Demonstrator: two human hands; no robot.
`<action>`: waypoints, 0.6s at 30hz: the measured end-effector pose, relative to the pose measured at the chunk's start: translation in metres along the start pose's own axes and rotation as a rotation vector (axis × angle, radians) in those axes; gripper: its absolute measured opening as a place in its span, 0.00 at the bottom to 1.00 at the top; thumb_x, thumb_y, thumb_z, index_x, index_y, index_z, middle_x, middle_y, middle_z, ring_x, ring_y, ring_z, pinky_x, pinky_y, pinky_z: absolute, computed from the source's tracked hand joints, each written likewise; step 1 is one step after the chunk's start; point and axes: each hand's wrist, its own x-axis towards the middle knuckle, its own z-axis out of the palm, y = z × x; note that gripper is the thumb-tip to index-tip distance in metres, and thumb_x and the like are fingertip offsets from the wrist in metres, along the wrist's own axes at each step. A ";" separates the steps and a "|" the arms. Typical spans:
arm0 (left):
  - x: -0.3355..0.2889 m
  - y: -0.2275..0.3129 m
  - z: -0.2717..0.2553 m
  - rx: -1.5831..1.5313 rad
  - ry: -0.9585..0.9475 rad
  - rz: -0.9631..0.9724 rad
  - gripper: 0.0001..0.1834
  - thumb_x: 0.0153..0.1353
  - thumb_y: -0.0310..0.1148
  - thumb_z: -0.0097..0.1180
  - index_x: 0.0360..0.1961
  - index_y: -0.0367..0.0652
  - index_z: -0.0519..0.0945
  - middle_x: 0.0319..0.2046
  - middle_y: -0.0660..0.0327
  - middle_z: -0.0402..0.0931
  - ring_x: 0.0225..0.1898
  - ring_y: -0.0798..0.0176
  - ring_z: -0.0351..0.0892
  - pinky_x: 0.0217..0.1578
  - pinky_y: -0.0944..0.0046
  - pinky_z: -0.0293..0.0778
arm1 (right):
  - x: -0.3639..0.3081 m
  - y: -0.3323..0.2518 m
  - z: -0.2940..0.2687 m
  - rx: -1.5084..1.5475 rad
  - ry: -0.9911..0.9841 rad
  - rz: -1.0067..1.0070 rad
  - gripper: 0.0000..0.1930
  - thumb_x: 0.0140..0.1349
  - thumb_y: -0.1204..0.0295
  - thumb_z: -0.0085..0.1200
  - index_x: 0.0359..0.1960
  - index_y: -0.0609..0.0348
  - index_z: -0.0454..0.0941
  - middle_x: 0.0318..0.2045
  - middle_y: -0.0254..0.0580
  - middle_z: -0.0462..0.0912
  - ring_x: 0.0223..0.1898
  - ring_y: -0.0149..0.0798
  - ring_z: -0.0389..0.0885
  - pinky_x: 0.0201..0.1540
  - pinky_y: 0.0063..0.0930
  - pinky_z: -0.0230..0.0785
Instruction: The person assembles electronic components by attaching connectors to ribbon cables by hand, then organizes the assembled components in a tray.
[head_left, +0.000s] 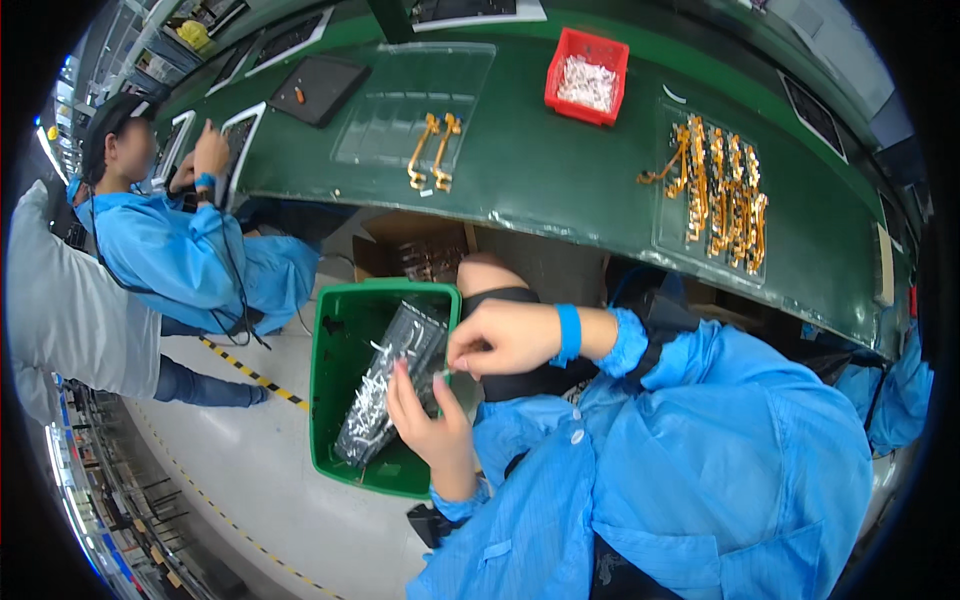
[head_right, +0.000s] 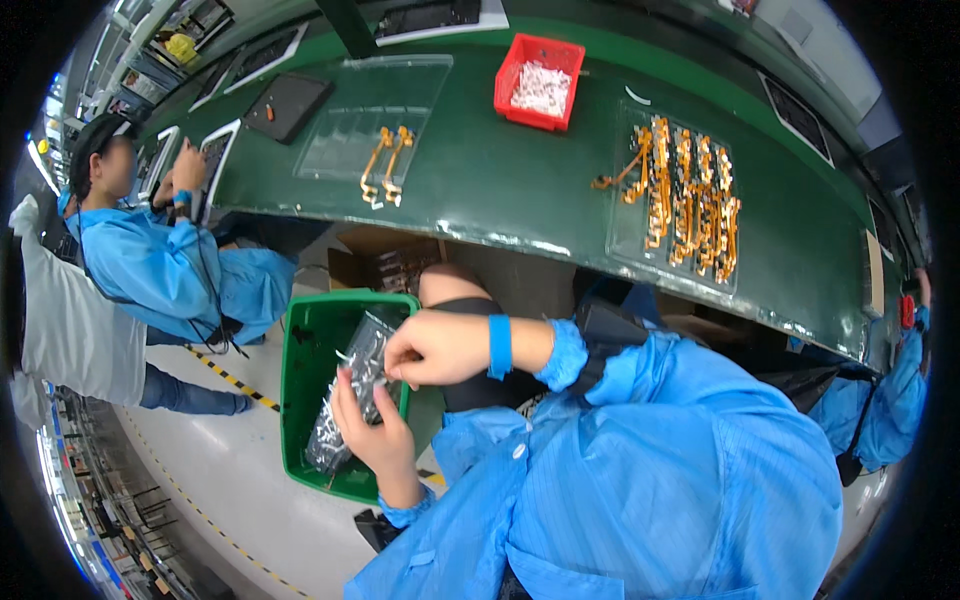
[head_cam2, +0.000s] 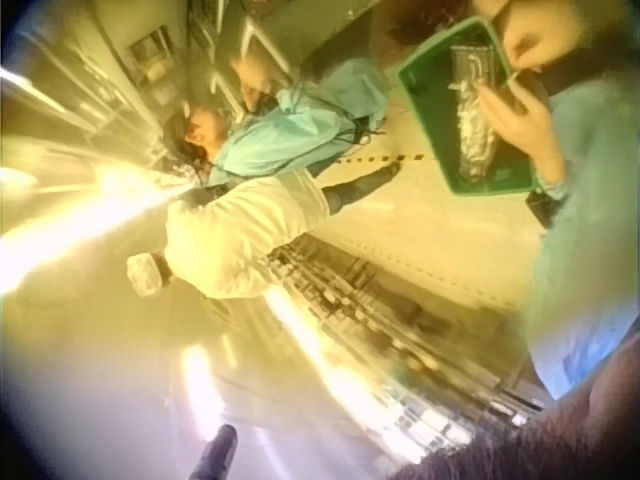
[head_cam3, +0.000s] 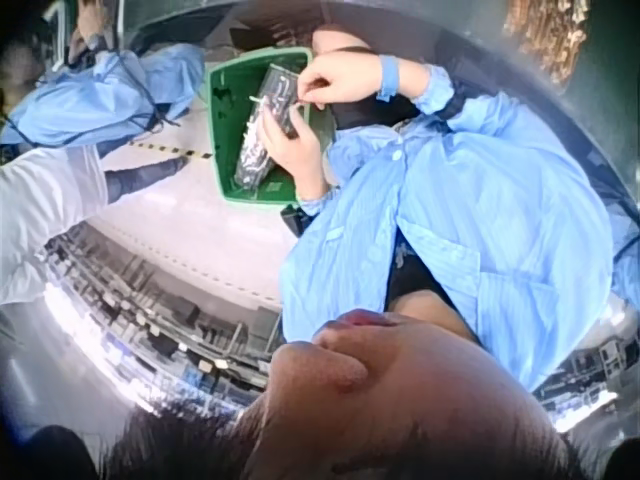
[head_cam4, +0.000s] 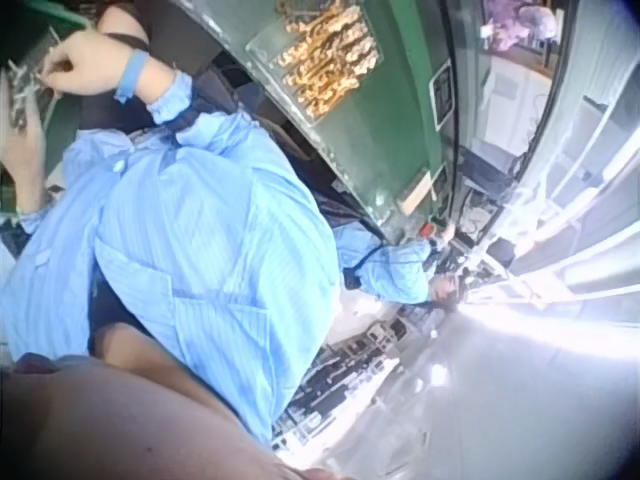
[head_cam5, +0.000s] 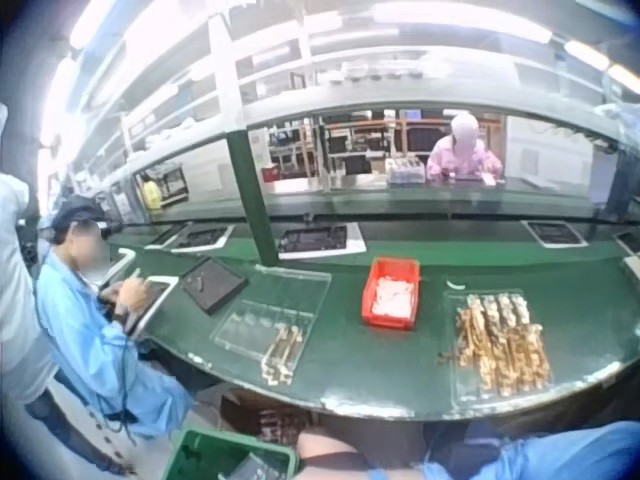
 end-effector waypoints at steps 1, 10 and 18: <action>-0.009 -0.003 0.002 0.000 0.039 0.042 0.19 0.60 0.23 0.55 0.52 0.29 0.77 0.46 0.45 0.79 0.49 0.40 0.77 0.54 0.50 0.70 | -0.002 -0.002 0.000 -0.069 0.011 -0.022 0.09 0.64 0.71 0.53 0.38 0.65 0.80 0.30 0.47 0.85 0.32 0.41 0.84 0.37 0.32 0.75; -0.011 0.007 -0.002 0.025 -0.085 0.060 0.29 0.55 0.26 0.59 0.59 0.29 0.69 0.58 0.40 0.69 0.58 0.38 0.71 0.59 0.47 0.65 | -0.014 0.002 0.007 0.051 0.073 0.014 0.10 0.65 0.71 0.52 0.38 0.66 0.81 0.31 0.45 0.85 0.32 0.38 0.84 0.36 0.31 0.74; -0.002 0.023 0.006 -0.031 0.053 0.137 0.14 0.56 0.19 0.57 0.45 0.28 0.80 0.41 0.47 0.82 0.41 0.45 0.82 0.43 0.54 0.77 | -0.016 -0.013 0.003 0.136 0.200 -0.021 0.10 0.62 0.73 0.52 0.39 0.67 0.81 0.26 0.43 0.84 0.27 0.33 0.83 0.34 0.28 0.74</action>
